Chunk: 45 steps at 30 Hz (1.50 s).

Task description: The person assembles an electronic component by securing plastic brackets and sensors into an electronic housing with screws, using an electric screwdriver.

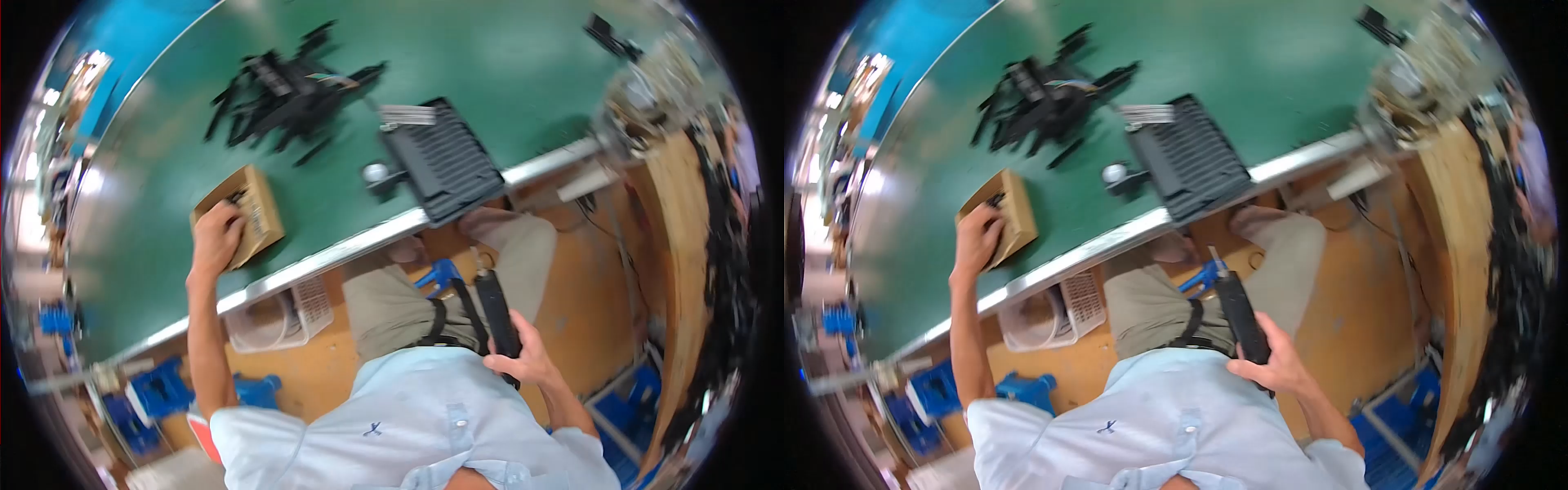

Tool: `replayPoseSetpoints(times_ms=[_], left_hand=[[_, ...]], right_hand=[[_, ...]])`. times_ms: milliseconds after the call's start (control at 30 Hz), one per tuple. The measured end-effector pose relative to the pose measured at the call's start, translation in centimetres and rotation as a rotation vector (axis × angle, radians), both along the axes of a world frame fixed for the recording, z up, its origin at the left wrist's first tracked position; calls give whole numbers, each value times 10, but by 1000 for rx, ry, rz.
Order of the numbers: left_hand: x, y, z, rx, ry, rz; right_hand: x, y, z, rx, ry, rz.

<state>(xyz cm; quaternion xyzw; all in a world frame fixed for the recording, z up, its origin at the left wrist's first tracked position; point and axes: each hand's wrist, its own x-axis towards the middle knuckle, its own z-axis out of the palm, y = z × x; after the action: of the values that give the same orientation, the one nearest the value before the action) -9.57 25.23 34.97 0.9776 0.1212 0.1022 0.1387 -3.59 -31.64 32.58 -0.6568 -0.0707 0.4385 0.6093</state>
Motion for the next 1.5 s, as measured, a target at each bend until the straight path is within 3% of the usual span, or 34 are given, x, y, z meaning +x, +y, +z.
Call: replayPoseSetpoints(times_ms=[100, 200, 300, 433, 567, 833, 1200, 1400, 1500], left_hand=[[4, -10, 7, 50, -53, 41], [13, -33, 25, 55, -366, 177], [29, -100, 57, -12, -492, 99], [74, -209, 50, -207, -484, -343], [122, -268, 4, -267, -546, -461], [125, -285, -39, -241, -560, -338], [128, -291, -40, -289, -548, -283], [129, -295, -35, -308, -503, -276], [129, -289, -32, -343, -460, -313]], right_hand=[[-2, -8, -3, 15, 6, 12], [-1, -10, -3, 25, -62, -37], [11, -9, 3, 36, -14, -57], [29, -4, 7, 64, 28, -37], [40, 0, 5, 47, 20, 17], [47, 2, -5, 38, -6, 69], [51, 2, -11, 18, -29, 98], [65, -2, -6, 171, 223, 87], [62, -1, -15, 117, 97, 117]])
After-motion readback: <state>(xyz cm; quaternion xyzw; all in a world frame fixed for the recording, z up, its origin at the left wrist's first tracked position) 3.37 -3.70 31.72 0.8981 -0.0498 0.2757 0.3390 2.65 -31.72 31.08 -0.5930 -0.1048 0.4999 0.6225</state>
